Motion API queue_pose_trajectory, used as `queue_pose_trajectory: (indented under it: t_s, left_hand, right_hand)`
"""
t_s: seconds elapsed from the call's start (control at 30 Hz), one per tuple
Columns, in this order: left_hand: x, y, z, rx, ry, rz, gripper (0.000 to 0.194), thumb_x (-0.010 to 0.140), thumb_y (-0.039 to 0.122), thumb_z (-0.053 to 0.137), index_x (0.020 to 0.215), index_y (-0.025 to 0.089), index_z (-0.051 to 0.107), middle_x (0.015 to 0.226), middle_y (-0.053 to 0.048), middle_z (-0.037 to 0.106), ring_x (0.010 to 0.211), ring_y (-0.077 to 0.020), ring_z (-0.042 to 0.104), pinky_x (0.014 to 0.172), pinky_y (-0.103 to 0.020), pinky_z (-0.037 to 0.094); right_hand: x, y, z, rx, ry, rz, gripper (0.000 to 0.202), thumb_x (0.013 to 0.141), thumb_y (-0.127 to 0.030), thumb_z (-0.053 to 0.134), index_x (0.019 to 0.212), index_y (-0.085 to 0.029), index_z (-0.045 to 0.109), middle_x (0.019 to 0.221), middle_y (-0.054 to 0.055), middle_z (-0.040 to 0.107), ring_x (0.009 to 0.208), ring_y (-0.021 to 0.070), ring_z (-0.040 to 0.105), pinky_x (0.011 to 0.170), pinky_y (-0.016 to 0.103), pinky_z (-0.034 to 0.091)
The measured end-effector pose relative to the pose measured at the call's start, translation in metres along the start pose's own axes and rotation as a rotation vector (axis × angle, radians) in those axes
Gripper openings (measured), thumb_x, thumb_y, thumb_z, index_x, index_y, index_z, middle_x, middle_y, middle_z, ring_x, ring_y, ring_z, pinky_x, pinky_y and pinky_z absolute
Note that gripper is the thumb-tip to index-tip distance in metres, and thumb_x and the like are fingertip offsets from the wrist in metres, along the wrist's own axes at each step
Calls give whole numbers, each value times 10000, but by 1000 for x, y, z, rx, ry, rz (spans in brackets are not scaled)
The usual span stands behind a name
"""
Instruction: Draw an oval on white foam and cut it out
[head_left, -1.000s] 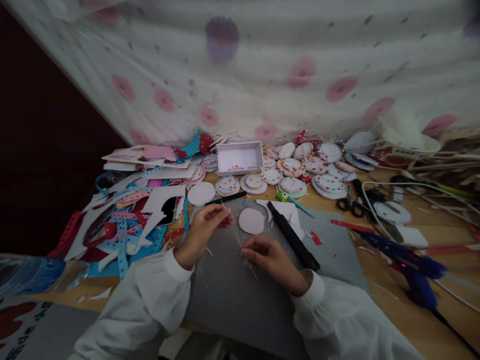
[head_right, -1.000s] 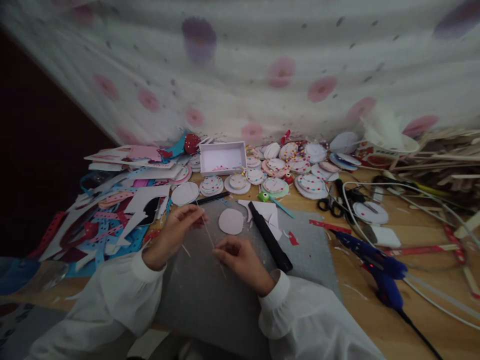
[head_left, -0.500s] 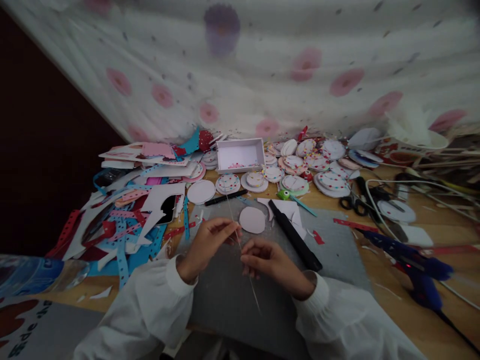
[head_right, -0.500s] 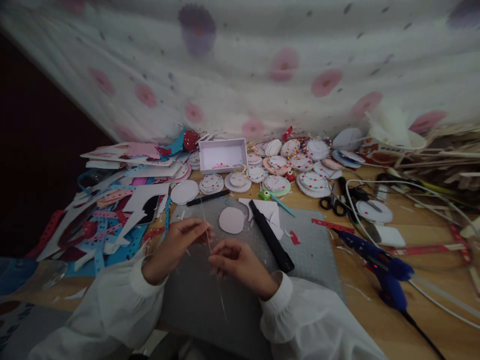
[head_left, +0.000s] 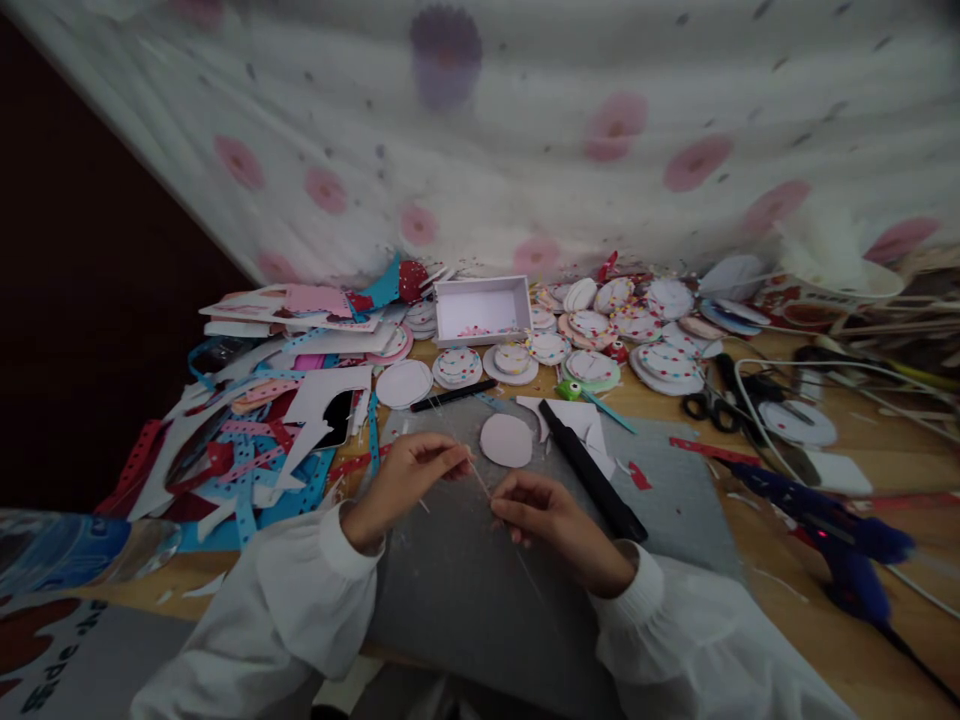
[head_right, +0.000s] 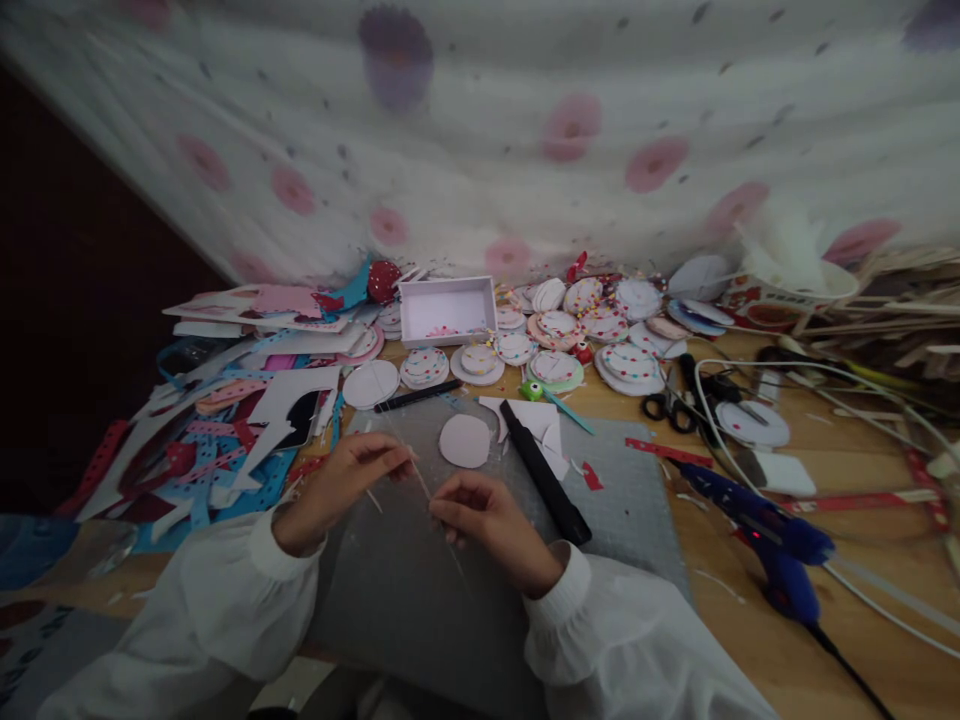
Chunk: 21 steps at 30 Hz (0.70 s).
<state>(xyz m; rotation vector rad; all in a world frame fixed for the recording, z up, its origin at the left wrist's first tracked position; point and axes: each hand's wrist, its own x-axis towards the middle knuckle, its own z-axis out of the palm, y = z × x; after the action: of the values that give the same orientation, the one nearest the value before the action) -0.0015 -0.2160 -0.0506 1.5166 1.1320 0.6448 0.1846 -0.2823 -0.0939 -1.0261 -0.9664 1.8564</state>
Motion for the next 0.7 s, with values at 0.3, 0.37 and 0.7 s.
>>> queue_pose_trajectory:
  t_s: [0.3,0.37,0.7]
  left_hand:
    - [-4,7,-5,14,-23,22,258,784,398,654,676,168,699,668,-38,676,668,-149,615,646,-243,477]
    - [-5,8,-4,-33,23,3,238,769,393,673,698,169,710,680,-40,681,679,-156,621,649,-247,482]
    - [5,36,-23,-146,146,101,234,806,374,671,779,146,715,744,-47,683,677,-135,623,647,-236,500]
  right_hand:
    - [0,1,-1,-35,-37,-14,360,720,-488,739,742,-170,572,635,-43,556,493,51,463,467,194,354]
    - [1,0,-1,-78,-48,-37,376,729,-513,722,745,-173,562,640,-43,549,481,53,457,451,198,346]
    - [2,0,-7,-192,-62,-165,369,774,-528,677,756,-184,544,636,-47,482,534,78,452,498,223,377]
